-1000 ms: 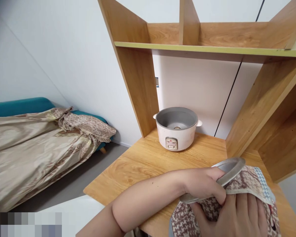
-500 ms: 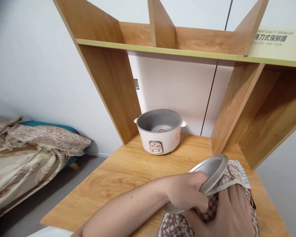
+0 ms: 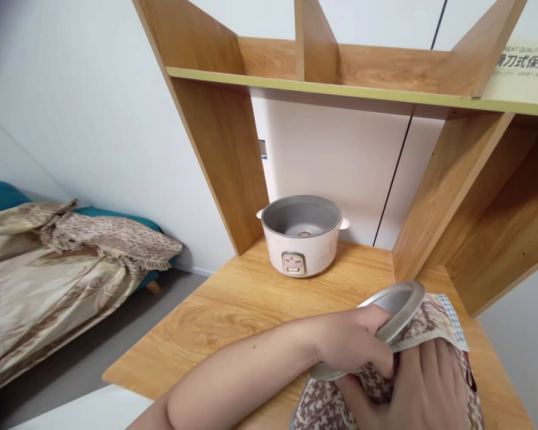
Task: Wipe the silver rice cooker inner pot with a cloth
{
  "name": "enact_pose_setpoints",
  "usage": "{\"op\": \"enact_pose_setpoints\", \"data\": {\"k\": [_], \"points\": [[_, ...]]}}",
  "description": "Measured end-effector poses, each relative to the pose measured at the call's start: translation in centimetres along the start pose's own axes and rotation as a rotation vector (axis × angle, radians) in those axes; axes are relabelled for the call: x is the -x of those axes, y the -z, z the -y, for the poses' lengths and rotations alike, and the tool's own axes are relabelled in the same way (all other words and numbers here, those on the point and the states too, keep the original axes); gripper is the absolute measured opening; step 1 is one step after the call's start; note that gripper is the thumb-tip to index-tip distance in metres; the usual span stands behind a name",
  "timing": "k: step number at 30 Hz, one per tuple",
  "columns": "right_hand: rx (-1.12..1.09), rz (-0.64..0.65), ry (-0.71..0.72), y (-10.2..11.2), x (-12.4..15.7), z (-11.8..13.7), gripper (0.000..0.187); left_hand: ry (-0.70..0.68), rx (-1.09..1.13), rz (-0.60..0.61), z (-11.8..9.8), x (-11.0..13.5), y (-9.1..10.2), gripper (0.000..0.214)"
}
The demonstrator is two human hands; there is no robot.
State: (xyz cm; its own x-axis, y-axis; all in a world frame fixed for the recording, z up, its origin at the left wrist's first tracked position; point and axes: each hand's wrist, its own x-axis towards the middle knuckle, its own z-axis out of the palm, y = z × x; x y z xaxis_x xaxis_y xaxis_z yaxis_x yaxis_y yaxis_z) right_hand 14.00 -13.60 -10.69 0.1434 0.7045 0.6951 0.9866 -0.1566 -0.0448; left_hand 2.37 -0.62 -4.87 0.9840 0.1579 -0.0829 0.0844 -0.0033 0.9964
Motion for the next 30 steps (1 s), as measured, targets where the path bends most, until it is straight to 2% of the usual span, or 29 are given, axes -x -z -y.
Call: {"op": "enact_pose_setpoints", "data": {"k": [7,16,21,30], "points": [[0.079,-0.024,-0.048,-0.1,0.2,1.8,0.072,0.019,0.017,-0.037,0.0,0.0,0.3,0.029],[-0.018,0.024,0.013,0.2,-0.1,-0.7,0.079,0.097,-0.170,0.020,-1.0,0.6,-0.1,0.022],[-0.097,0.058,0.051,0.4,-0.4,-2.0,0.081,0.079,-0.186,0.050,-0.9,0.5,-0.3,0.018],[-0.042,0.006,0.017,0.0,-0.3,-0.9,0.086,0.074,-0.171,0.014,-1.2,0.6,0.0,0.022]]}}
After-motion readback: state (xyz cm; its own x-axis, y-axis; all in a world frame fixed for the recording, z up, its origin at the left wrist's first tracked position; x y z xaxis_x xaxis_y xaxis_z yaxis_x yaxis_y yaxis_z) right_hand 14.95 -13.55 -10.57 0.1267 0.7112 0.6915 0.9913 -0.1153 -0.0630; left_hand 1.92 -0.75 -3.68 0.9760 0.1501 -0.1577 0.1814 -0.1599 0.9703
